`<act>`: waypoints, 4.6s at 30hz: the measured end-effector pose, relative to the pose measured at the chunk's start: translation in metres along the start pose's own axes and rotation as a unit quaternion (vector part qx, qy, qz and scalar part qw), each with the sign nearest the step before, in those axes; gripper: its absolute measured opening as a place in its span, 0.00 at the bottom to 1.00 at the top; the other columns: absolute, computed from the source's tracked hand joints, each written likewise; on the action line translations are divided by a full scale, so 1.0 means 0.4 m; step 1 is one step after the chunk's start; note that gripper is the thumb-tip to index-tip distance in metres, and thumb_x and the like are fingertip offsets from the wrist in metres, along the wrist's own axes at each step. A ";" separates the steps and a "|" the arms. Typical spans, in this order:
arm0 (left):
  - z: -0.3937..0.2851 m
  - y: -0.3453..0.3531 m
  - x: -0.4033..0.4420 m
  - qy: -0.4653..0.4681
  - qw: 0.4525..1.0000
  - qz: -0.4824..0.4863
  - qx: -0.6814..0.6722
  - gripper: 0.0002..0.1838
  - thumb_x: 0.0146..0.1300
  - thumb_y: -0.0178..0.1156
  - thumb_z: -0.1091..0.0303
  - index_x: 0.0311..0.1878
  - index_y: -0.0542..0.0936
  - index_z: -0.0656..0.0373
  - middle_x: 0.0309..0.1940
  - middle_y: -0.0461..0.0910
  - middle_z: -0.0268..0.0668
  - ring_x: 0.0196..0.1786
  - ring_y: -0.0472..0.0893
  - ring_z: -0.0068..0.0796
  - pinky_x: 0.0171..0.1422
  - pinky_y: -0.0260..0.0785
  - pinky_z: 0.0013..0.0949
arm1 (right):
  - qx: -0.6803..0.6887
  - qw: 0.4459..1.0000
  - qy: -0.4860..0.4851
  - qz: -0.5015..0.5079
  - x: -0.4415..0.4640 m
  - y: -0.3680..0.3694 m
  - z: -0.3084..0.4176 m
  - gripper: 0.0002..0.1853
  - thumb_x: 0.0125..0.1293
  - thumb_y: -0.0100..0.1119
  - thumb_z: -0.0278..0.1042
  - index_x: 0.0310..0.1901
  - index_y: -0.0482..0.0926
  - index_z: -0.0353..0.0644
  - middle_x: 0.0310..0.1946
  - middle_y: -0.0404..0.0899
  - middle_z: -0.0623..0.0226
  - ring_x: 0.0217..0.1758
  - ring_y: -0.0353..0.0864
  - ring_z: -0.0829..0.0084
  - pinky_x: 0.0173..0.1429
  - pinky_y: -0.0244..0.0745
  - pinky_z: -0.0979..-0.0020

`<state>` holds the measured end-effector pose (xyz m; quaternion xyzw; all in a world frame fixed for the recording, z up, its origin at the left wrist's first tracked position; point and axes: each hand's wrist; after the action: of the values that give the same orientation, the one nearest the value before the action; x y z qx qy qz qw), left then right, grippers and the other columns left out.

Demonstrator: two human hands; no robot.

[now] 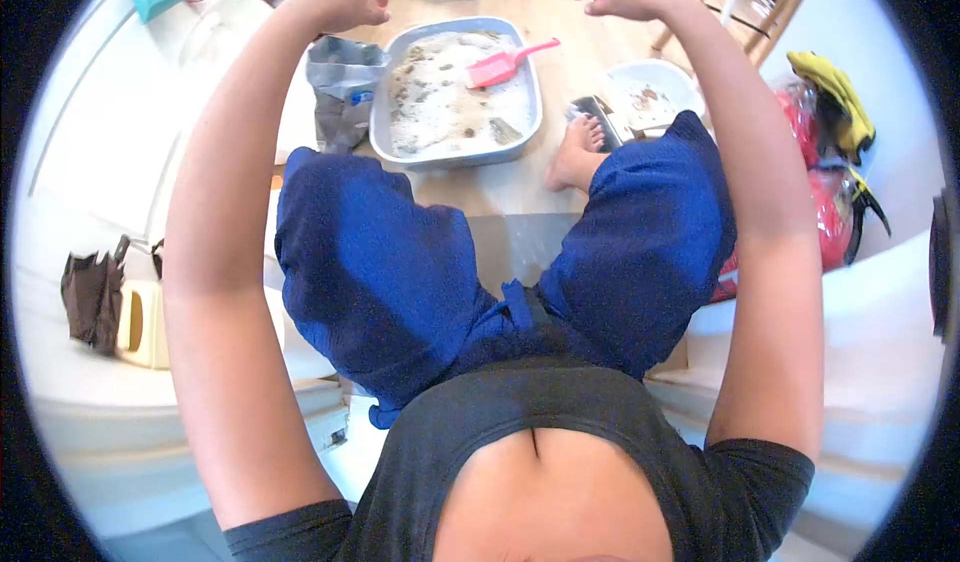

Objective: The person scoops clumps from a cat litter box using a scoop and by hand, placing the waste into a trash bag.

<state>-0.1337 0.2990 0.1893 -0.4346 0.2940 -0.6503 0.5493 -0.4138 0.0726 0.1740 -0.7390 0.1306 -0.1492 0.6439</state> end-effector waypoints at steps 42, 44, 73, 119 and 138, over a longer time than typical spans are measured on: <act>0.360 0.808 0.061 -0.454 0.848 0.194 -0.192 0.24 0.48 0.59 0.68 0.53 0.78 0.47 0.63 0.61 0.48 0.53 0.76 0.51 0.58 0.68 0.41 | 0.008 0.979 0.057 0.197 0.556 0.628 -0.126 0.10 0.62 0.51 0.33 0.44 0.76 0.43 0.40 0.80 0.56 0.43 0.81 0.55 0.43 0.76 0.60; 0.391 0.829 0.035 -0.398 0.870 0.225 -0.184 0.29 0.47 0.54 0.72 0.57 0.76 0.50 0.56 0.68 0.49 0.53 0.76 0.49 0.57 0.69 0.40 | -0.029 0.990 0.065 0.124 0.519 0.542 -0.075 0.11 0.62 0.53 0.37 0.42 0.77 0.43 0.35 0.81 0.56 0.42 0.81 0.57 0.44 0.75 0.59; 0.295 0.694 -0.094 -0.374 0.879 0.203 -0.216 0.30 0.50 0.48 0.74 0.62 0.70 0.54 0.59 0.65 0.49 0.54 0.75 0.50 0.59 0.67 0.43 | 0.092 0.950 0.227 0.194 0.463 0.501 0.116 0.20 0.65 0.43 0.54 0.49 0.80 0.56 0.46 0.80 0.60 0.52 0.78 0.59 0.56 0.55 0.42; 0.221 0.688 0.041 -0.371 0.907 0.058 -0.192 0.26 0.53 0.49 0.79 0.58 0.73 0.54 0.62 0.66 0.35 0.51 0.77 0.44 0.54 0.70 0.43 | 0.236 0.917 0.318 0.047 0.599 0.766 0.211 0.19 0.63 0.43 0.41 0.43 0.81 0.41 0.44 0.80 0.50 0.47 0.80 0.52 0.50 0.73 0.54; 0.200 0.688 0.028 -0.356 0.910 0.084 -0.197 0.30 0.49 0.52 0.81 0.59 0.72 0.56 0.62 0.65 0.37 0.51 0.77 0.43 0.51 0.72 0.42 | 0.444 0.842 0.305 -0.037 0.546 0.868 0.192 0.20 0.64 0.45 0.56 0.51 0.79 0.59 0.44 0.80 0.59 0.47 0.79 0.56 0.50 0.71 0.59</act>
<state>0.0636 0.2341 -0.0088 -0.7105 0.2364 -0.3329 0.5731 -0.1831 0.0114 -0.1681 -0.2954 0.2127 -0.4323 0.8250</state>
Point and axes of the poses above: each hand's wrist, its own x-axis towards the middle knuckle, its own y-axis out of the palm, z = x × y
